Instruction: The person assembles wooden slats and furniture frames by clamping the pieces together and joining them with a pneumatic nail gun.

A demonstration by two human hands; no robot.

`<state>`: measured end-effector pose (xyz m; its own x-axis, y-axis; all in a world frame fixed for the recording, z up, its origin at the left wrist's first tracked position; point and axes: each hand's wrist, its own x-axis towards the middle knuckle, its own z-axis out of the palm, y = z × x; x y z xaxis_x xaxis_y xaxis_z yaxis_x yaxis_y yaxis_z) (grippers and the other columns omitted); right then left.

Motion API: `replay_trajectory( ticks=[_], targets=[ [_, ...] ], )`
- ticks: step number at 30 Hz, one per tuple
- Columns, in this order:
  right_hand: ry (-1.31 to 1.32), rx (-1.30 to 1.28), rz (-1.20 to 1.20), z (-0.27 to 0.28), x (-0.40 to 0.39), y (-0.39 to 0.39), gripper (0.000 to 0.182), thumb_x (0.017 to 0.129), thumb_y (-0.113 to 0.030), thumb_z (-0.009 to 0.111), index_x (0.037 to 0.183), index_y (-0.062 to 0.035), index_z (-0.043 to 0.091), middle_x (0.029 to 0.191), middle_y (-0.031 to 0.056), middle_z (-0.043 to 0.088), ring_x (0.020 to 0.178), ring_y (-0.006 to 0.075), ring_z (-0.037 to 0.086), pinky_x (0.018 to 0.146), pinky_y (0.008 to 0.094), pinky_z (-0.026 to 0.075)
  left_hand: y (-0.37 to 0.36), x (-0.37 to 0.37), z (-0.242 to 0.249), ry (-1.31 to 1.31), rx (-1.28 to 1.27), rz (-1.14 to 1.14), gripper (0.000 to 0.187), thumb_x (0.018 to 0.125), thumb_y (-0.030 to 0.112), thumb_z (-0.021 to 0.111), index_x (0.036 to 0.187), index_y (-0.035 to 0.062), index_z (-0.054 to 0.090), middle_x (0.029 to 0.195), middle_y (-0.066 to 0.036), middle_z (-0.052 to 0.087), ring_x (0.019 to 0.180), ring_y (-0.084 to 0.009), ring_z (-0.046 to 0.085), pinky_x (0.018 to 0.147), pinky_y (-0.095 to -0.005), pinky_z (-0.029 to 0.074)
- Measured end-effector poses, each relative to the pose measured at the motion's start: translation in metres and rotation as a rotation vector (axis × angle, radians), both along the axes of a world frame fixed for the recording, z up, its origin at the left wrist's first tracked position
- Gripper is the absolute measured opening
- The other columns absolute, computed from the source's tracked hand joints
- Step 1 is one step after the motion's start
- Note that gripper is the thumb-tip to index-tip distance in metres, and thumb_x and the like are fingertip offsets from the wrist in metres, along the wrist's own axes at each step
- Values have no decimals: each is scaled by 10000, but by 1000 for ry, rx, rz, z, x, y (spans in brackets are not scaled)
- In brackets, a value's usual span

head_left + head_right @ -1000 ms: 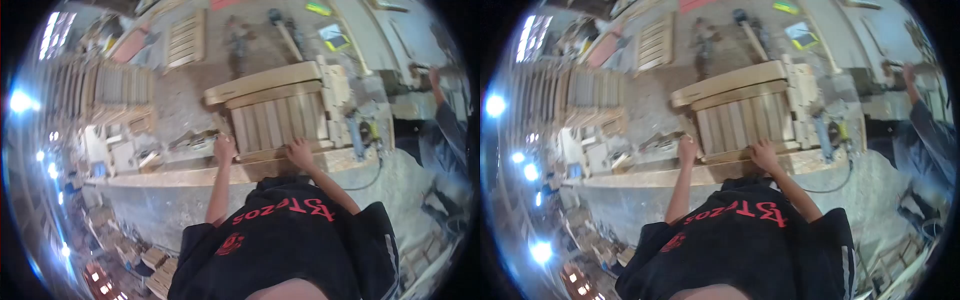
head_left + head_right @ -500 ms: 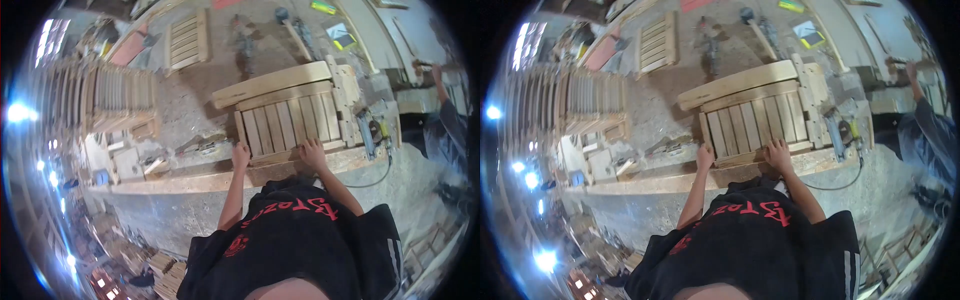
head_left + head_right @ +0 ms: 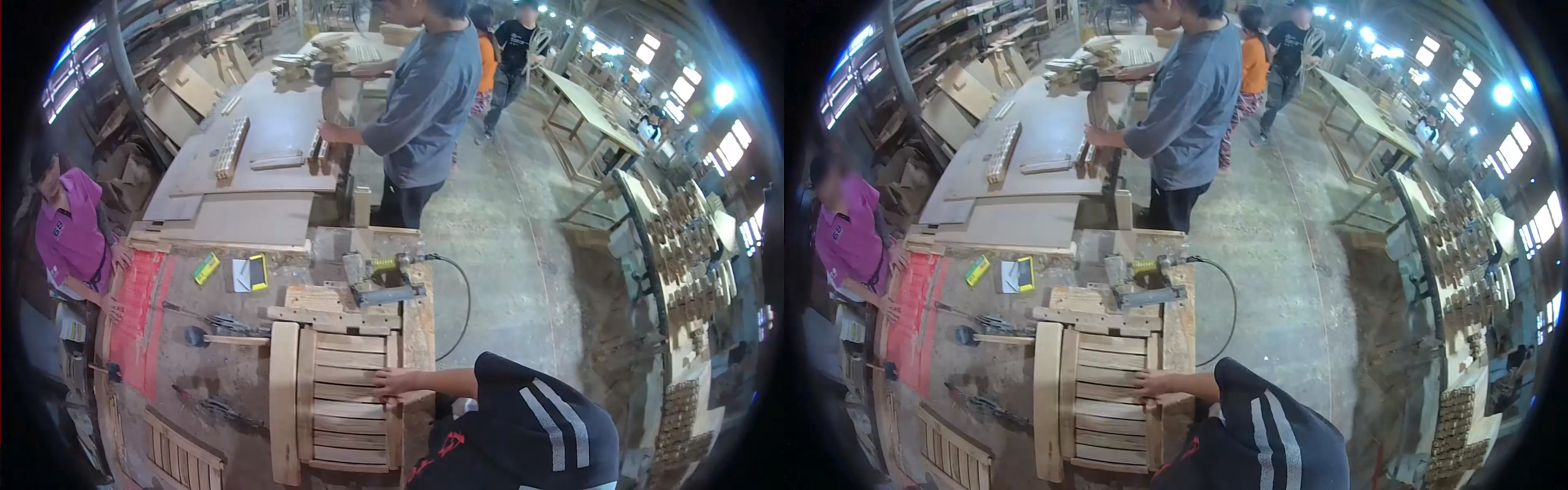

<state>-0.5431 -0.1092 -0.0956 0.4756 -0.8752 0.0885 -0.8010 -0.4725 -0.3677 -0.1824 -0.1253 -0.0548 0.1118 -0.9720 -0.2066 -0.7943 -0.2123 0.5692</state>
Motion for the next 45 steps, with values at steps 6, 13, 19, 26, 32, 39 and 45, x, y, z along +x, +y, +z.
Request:
replay_trajectory(
  ticks=[6, 13, 19, 26, 32, 39, 45],
  targets=[
    [-9, -42, 16, -13, 8, 1, 357, 727, -351, 612, 1013, -149, 540, 975, 75, 490, 943, 277, 502, 806, 398, 458, -50, 1, 8, 8, -51, -68, 292, 926, 158, 477, 1016, -60, 650, 904, -190, 678, 785, -293, 643, 715, -399, 501],
    [23, -87, 16, 11, 2, 2, 209, 792, -280, 572, 929, -130, 527, 984, 101, 496, 940, 289, 502, 797, 401, 468, -92, 16, 20, -9, -84, -85, 286, 923, 164, 482, 1005, -51, 653, 897, -189, 676, 782, -297, 642, 713, -403, 500],
    [-38, -147, 11, 8, 4, 2, 194, 835, -306, 562, 883, -119, 548, 916, 100, 517, 875, 285, 517, 742, 396, 477, -106, 48, 25, 0, -90, -101, 281, 921, 169, 487, 995, -44, 655, 890, -189, 675, 779, -300, 642, 712, -406, 499],
    [-72, -203, -39, 20, 4, 2, 179, 810, -285, 580, 823, -109, 554, 815, 79, 506, 811, 269, 514, 692, 393, 467, -93, 59, 32, -31, -66, -127, 275, 917, 175, 492, 984, -35, 658, 882, -189, 674, 776, -304, 641, 709, -410, 498],
    [-102, -234, -74, 16, 6, 4, 174, 779, -282, 608, 783, -113, 567, 839, 90, 523, 827, 286, 525, 700, 405, 467, -76, 40, 26, -57, -81, -242, 270, 915, 180, 497, 975, -27, 660, 876, -189, 673, 773, -307, 640, 708, -413, 498],
    [-120, -236, -50, 11, 6, 12, 238, 749, -321, 636, 791, -96, 572, 833, 114, 541, 854, 312, 532, 717, 440, 459, -55, 30, 14, -66, -87, -388, 265, 912, 186, 502, 964, -18, 663, 868, -189, 671, 770, -310, 640, 706, -417, 497],
    [-26, -132, -74, 8, 15, 14, 327, 728, -389, 658, 815, -82, 584, 872, 130, 551, 933, 322, 517, 785, 442, 447, -41, 31, 7, -62, -65, -454, 260, 909, 191, 507, 954, -10, 665, 862, -189, 670, 767, -314, 639, 704, -420, 496]
  ],
)
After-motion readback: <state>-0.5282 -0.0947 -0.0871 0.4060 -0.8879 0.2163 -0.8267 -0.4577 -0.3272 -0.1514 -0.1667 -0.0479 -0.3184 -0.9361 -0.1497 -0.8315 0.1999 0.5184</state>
